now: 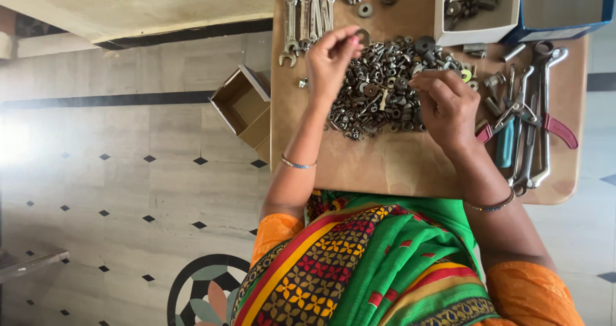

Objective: The person sorts through a pile of nuts, bolts, and washers on a table by hand, picking up wrenches and placing them into cardboard boxes.

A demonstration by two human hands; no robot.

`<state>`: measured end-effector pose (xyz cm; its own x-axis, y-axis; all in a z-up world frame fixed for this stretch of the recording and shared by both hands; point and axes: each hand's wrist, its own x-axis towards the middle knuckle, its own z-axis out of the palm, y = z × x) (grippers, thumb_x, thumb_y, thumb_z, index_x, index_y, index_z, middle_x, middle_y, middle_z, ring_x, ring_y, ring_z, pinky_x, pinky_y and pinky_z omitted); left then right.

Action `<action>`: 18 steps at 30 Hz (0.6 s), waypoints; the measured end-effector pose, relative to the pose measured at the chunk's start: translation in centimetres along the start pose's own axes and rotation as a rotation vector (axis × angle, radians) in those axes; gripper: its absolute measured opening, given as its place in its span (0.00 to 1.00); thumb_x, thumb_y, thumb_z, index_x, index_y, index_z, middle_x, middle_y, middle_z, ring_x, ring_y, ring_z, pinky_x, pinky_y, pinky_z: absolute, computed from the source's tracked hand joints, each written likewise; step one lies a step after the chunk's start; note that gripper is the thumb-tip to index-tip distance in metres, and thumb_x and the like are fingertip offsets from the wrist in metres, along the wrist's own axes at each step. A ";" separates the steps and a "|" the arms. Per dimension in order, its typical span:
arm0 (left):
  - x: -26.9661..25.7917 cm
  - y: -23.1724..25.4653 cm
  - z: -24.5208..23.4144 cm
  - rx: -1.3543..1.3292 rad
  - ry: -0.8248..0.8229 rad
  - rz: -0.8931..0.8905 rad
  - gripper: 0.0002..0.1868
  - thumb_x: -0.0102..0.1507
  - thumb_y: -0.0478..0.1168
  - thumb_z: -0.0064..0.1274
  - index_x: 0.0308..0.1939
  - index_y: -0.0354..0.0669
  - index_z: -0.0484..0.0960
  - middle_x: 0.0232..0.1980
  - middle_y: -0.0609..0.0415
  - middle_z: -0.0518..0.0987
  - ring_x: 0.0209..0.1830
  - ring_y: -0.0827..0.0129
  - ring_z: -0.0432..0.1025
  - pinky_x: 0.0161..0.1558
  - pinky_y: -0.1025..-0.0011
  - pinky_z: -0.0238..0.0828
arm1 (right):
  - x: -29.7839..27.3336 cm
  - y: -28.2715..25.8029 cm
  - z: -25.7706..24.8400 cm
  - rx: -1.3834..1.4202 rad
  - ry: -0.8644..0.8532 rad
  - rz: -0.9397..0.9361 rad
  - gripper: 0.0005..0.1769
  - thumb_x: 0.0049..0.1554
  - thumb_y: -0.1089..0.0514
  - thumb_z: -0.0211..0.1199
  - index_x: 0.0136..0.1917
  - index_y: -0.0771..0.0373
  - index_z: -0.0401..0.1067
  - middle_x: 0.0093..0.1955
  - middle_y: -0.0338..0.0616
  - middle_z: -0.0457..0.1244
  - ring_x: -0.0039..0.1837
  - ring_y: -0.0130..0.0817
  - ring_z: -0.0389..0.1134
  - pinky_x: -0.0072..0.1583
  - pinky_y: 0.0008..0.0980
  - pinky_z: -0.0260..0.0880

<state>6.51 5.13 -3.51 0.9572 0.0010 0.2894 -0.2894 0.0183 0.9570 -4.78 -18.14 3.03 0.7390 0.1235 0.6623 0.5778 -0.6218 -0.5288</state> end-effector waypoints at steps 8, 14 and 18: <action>6.1 -2.6 -1.0 0.192 0.025 -0.174 0.12 0.63 0.30 0.60 0.51 0.35 0.87 0.36 0.52 0.88 0.30 0.77 0.81 0.34 0.80 0.80 | -0.1 0.0 -0.1 0.026 -0.028 -0.023 0.12 0.56 0.76 0.66 0.49 0.62 0.76 0.52 0.42 0.70 0.51 0.41 0.73 0.50 0.37 0.74; 8.7 -5.8 0.0 0.379 0.008 -0.200 0.08 0.61 0.31 0.60 0.44 0.36 0.89 0.32 0.54 0.89 0.26 0.79 0.82 0.30 0.81 0.79 | -0.2 0.4 -0.6 0.027 -0.016 0.006 0.12 0.56 0.76 0.66 0.49 0.62 0.76 0.52 0.42 0.69 0.51 0.41 0.73 0.51 0.37 0.74; 9.6 -7.3 0.1 0.458 0.039 -0.238 0.07 0.60 0.32 0.61 0.41 0.37 0.89 0.31 0.53 0.88 0.25 0.78 0.83 0.28 0.81 0.79 | -0.2 0.4 -0.8 0.034 -0.001 -0.015 0.12 0.56 0.76 0.67 0.49 0.62 0.76 0.52 0.43 0.69 0.52 0.42 0.73 0.51 0.37 0.74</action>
<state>17.78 4.92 -7.69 0.9937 0.0877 0.0703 -0.0275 -0.4173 0.9084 -4.93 -19.04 3.08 0.7307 0.1334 0.6696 0.6000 -0.5934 -0.5366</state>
